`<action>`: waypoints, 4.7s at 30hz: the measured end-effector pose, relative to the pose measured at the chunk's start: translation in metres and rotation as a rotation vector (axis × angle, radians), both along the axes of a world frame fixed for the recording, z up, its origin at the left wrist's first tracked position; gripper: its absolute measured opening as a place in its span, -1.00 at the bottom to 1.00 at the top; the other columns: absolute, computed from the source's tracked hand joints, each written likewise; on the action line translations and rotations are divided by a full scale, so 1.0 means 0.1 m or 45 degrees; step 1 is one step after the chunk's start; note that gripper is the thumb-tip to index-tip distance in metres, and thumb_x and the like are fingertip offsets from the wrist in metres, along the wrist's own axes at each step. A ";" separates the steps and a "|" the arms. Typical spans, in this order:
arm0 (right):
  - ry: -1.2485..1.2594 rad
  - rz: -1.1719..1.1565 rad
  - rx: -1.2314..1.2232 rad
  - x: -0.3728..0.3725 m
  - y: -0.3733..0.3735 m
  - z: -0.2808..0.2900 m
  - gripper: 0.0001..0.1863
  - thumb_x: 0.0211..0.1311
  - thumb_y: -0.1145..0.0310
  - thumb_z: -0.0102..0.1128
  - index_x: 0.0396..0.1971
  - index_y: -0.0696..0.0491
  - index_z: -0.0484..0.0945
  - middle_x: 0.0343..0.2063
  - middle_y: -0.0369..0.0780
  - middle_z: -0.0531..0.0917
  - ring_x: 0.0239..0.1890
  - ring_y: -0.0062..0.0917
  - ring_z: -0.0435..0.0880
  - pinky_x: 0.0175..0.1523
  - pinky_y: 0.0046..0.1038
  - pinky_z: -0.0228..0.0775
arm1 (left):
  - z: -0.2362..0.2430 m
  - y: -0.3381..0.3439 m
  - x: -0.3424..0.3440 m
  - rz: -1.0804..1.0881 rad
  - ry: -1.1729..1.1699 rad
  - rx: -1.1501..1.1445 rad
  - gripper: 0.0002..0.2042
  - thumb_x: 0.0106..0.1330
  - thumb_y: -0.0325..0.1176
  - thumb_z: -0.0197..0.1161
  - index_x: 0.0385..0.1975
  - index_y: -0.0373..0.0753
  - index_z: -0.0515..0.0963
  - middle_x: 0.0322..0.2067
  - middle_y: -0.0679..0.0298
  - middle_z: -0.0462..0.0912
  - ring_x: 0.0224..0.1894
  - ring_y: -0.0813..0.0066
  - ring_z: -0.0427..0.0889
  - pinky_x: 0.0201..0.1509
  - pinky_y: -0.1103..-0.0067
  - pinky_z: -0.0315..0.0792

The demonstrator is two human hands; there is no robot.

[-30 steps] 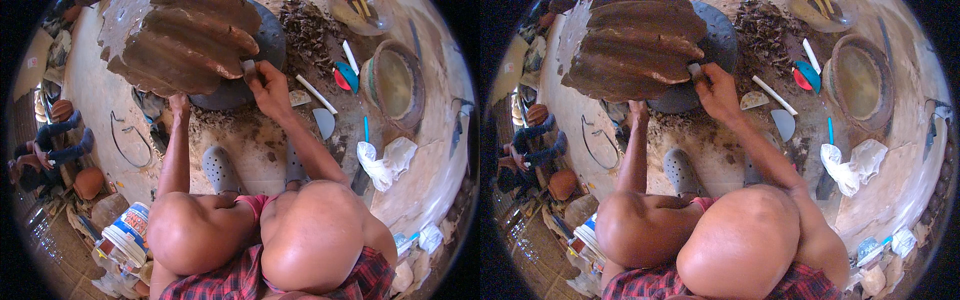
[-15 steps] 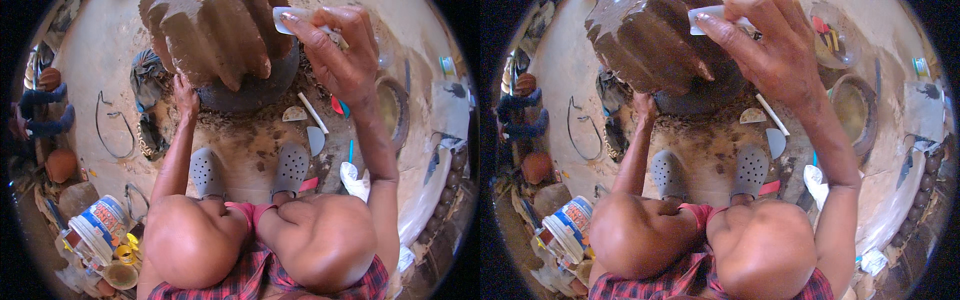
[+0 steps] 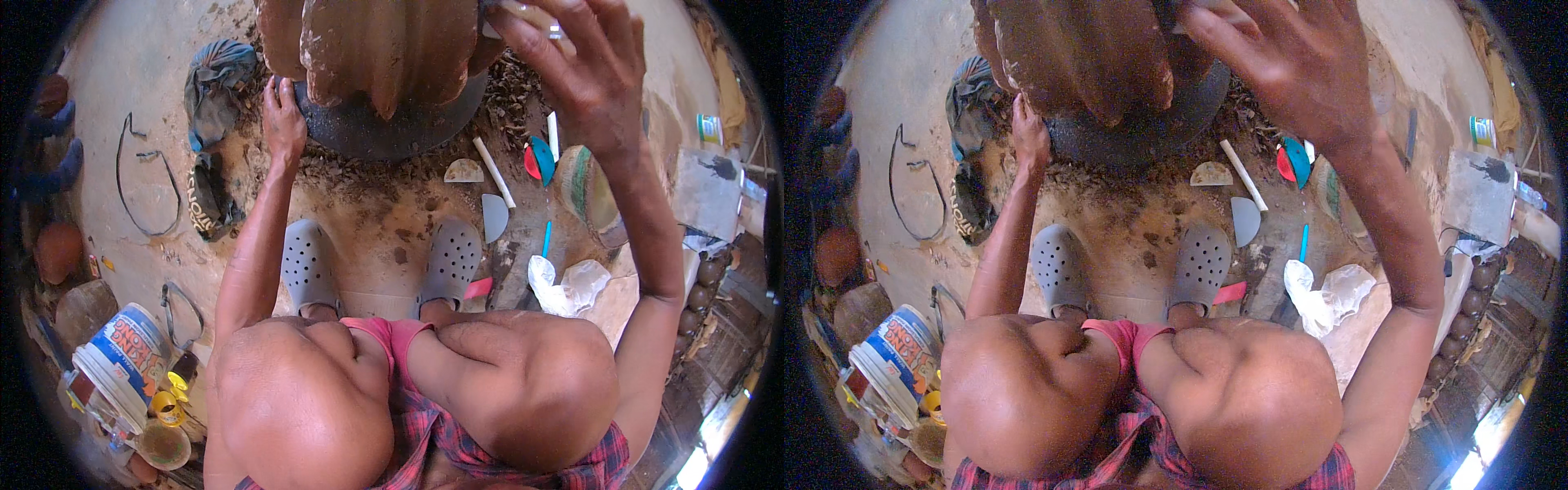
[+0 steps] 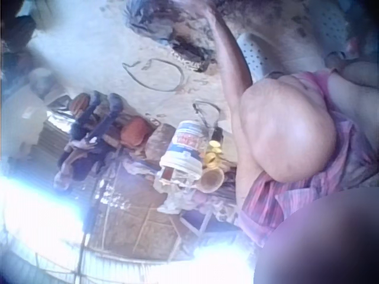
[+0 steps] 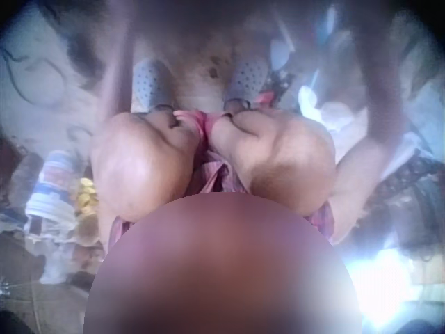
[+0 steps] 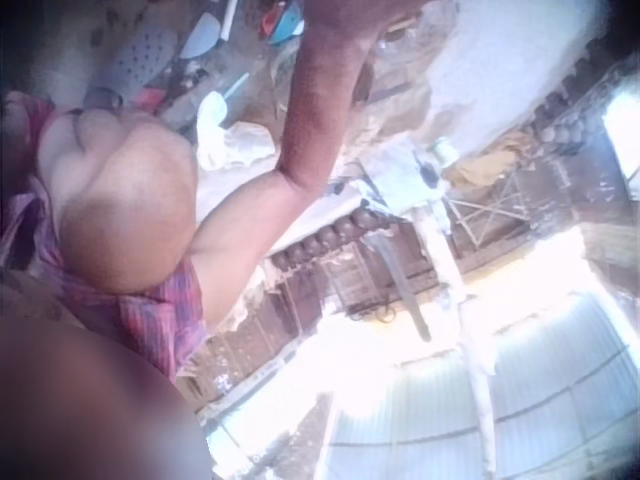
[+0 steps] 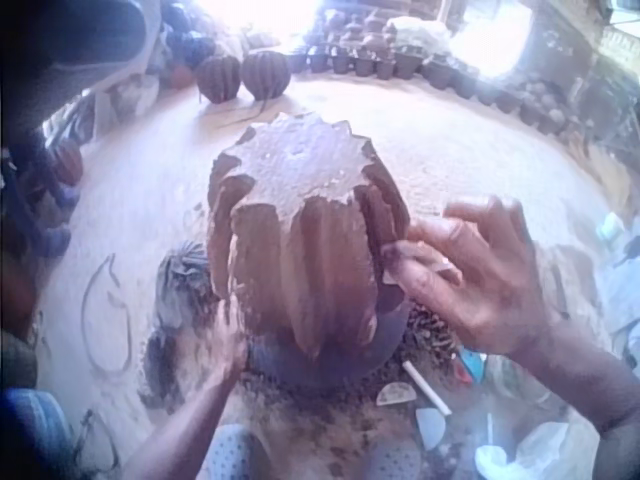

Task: The person shapes a large lump of clay on a rotating base using a metal scraper and their hands. They smooth and refine the surface of the clay object while occasionally rotating the base to access different sides.

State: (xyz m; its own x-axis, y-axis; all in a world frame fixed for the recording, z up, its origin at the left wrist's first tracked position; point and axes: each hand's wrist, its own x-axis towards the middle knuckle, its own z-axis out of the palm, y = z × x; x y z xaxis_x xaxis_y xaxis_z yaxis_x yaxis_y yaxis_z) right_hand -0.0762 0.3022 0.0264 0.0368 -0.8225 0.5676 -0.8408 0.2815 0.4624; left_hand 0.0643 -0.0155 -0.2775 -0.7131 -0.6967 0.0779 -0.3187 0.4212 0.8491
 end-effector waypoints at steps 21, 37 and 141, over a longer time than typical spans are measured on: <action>-0.148 -0.026 -0.131 0.08 0.10 -0.48 -0.65 -0.12 0.39 0.51 -0.21 0.00 0.80 -0.15 -0.34 0.73 -0.15 -0.40 0.62 -0.13 -0.32 0.29 | -0.16 -0.13 0.03 -0.104 -0.054 -0.096 -0.34 0.68 0.09 -0.04 0.45 -0.41 0.34 0.37 -0.21 0.49 0.41 -0.14 0.47 0.48 0.23 0.31; -0.411 -0.052 -0.159 0.33 0.44 -1.40 -0.59 -0.07 0.43 0.41 -0.11 -0.06 0.84 -0.11 -0.32 0.73 0.02 -0.39 0.65 0.13 -0.28 0.38 | -0.58 -0.41 0.14 -0.264 -0.230 -0.339 -0.42 0.73 -0.09 -0.15 0.45 -0.50 0.28 0.43 -0.27 0.37 0.47 -0.19 0.37 0.54 0.20 0.24; -0.717 -0.206 -0.577 0.46 -0.41 -0.39 -0.59 0.17 0.59 0.51 0.05 0.04 0.80 -0.32 -0.20 0.66 -0.38 -0.38 0.67 -0.28 -0.39 0.54 | -0.40 -0.46 -0.02 -0.317 0.019 0.133 -0.36 0.70 0.03 -0.03 0.44 -0.47 0.34 0.41 -0.19 0.45 0.48 -0.04 0.41 0.56 0.29 0.23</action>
State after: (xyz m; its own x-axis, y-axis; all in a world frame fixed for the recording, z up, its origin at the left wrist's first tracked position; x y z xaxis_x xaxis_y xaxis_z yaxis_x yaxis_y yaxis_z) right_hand -0.0300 0.2608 -0.0123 -0.4620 -0.4736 0.7498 -0.8483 0.4826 -0.2179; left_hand 0.0619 -0.0611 -0.3178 -0.8629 -0.5047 0.0267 -0.2034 0.3952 0.8958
